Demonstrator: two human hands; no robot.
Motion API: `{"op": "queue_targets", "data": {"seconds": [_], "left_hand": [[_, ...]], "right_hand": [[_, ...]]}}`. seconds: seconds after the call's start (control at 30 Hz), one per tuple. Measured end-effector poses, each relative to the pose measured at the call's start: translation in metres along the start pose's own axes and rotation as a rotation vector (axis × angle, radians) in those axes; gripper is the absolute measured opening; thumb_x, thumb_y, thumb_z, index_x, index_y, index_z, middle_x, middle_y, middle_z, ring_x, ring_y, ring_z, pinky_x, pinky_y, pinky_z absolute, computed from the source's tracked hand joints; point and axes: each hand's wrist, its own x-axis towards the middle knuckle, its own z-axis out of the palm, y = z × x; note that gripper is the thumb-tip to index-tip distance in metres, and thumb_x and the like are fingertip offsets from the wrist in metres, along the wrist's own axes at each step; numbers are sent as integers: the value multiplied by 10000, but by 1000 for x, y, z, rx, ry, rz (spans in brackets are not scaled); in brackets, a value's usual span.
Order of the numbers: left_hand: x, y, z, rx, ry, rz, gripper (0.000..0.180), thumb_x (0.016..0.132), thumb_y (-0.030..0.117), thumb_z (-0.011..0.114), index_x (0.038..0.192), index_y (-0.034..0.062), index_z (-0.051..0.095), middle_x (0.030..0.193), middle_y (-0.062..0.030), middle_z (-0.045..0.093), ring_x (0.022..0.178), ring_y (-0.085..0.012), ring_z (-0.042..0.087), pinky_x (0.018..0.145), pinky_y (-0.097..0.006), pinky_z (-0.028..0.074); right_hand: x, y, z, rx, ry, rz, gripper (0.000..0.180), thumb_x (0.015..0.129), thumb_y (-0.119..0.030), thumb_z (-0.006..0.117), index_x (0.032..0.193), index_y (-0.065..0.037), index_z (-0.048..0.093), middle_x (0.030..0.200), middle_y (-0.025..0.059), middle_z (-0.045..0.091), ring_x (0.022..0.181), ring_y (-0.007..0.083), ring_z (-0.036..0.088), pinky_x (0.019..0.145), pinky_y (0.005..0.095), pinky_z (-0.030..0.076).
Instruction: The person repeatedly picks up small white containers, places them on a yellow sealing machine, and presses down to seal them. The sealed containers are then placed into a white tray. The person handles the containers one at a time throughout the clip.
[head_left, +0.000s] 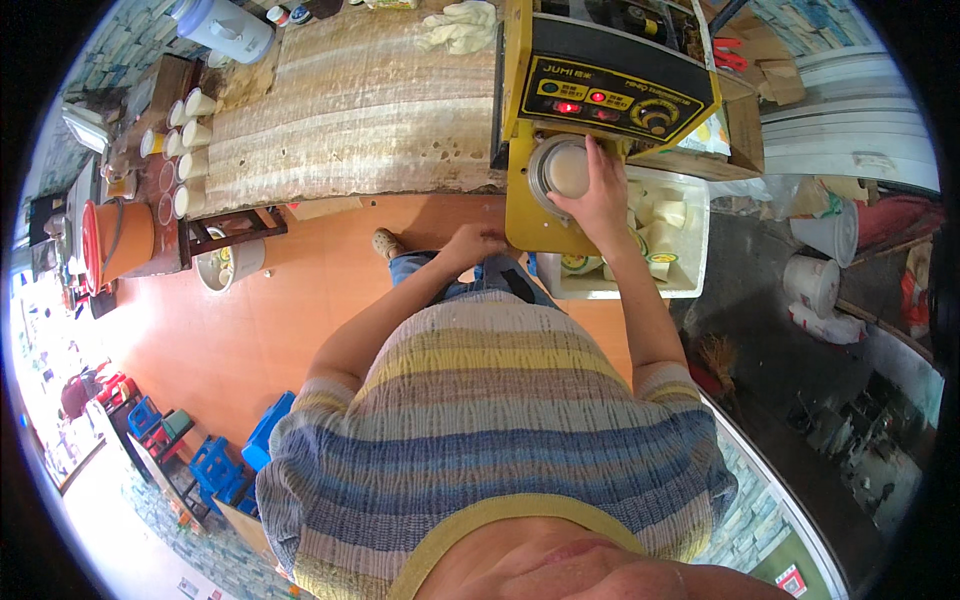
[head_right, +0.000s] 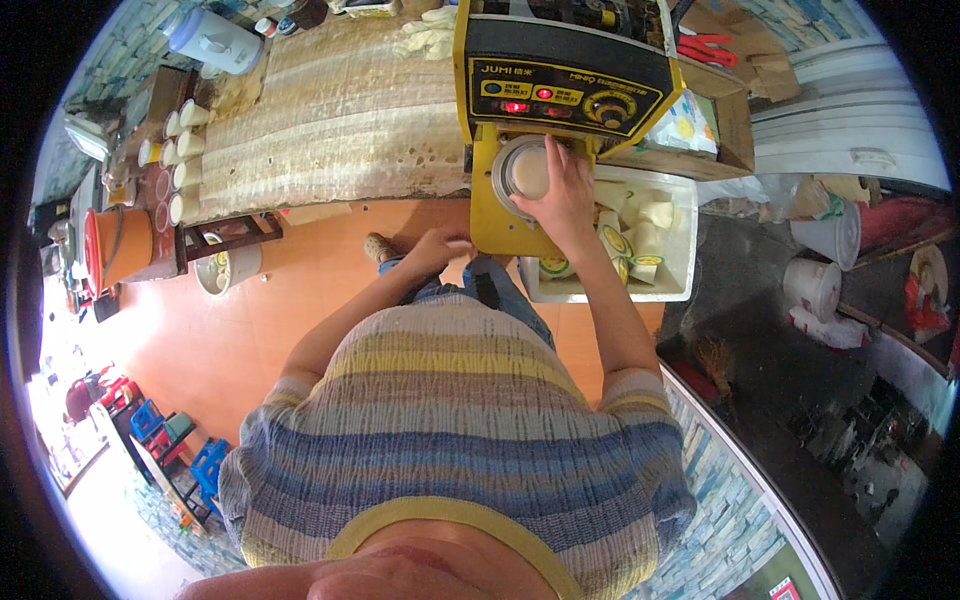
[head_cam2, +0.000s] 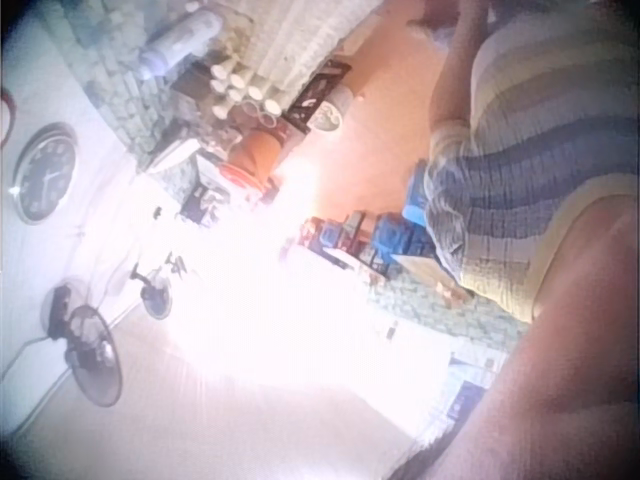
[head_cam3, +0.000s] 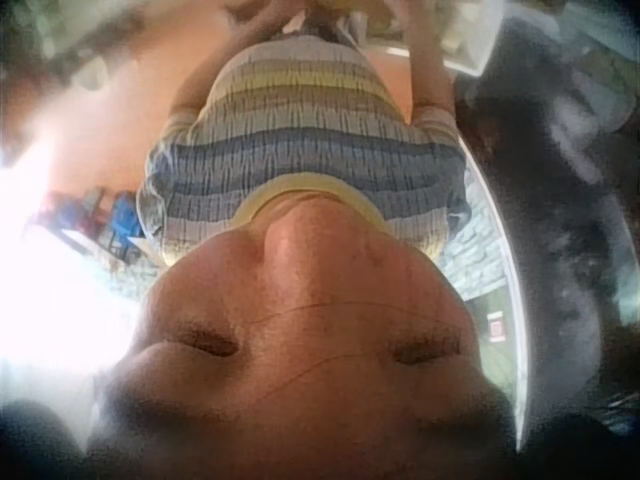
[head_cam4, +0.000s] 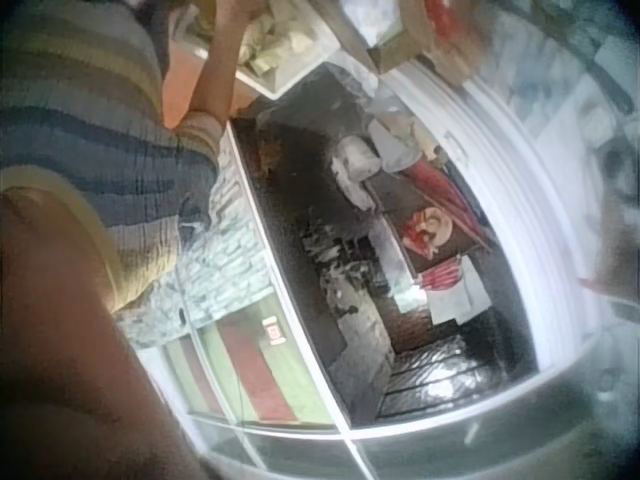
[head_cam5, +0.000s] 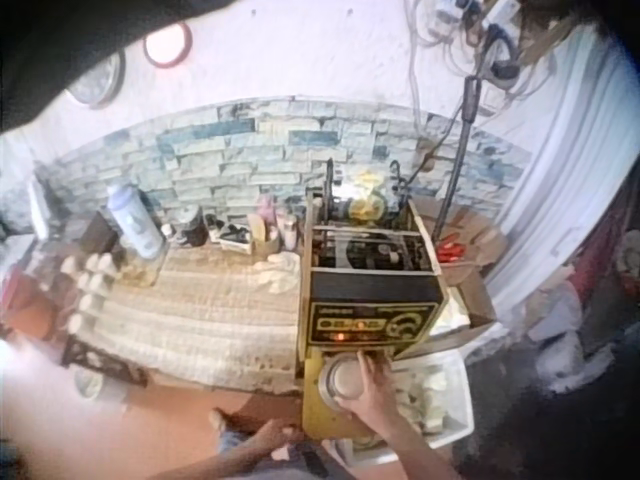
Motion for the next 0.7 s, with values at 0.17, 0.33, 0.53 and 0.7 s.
{"op": "queue_targets", "data": {"seconds": [0.17,0.33,0.53,0.7], "left_hand": [[9,13,24,16,-254,24,288,820,225,685,1023,28,633,920,-47,665,861,-146,605,800,-293,468],[24,3,46,-331,-223,184,236,835,171,678,1019,36,619,949,-37,650,929,-149,586,815,-302,472],[6,48,39,-177,-162,159,200,835,153,672,993,43,617,916,-30,650,879,-149,592,796,-302,473],[25,16,48,-338,-167,279,171,844,153,657,959,37,604,889,-32,631,858,-139,577,768,-301,465]], "right_hand": [[-7,8,9,-9,32,-17,1031,569,-295,830,1395,-30,273,1223,203,492,1099,375,458,955,448,357],[-8,5,9,-28,-2,-3,1046,596,-342,806,1401,5,235,1269,202,467,1141,374,437,959,451,350],[-12,9,9,-79,-24,-31,1031,629,-377,781,1405,1,217,1295,203,452,1177,374,422,972,451,351],[-17,15,9,22,8,34,915,654,-351,780,1369,-11,322,1289,198,458,1153,378,444,968,448,367]]}}
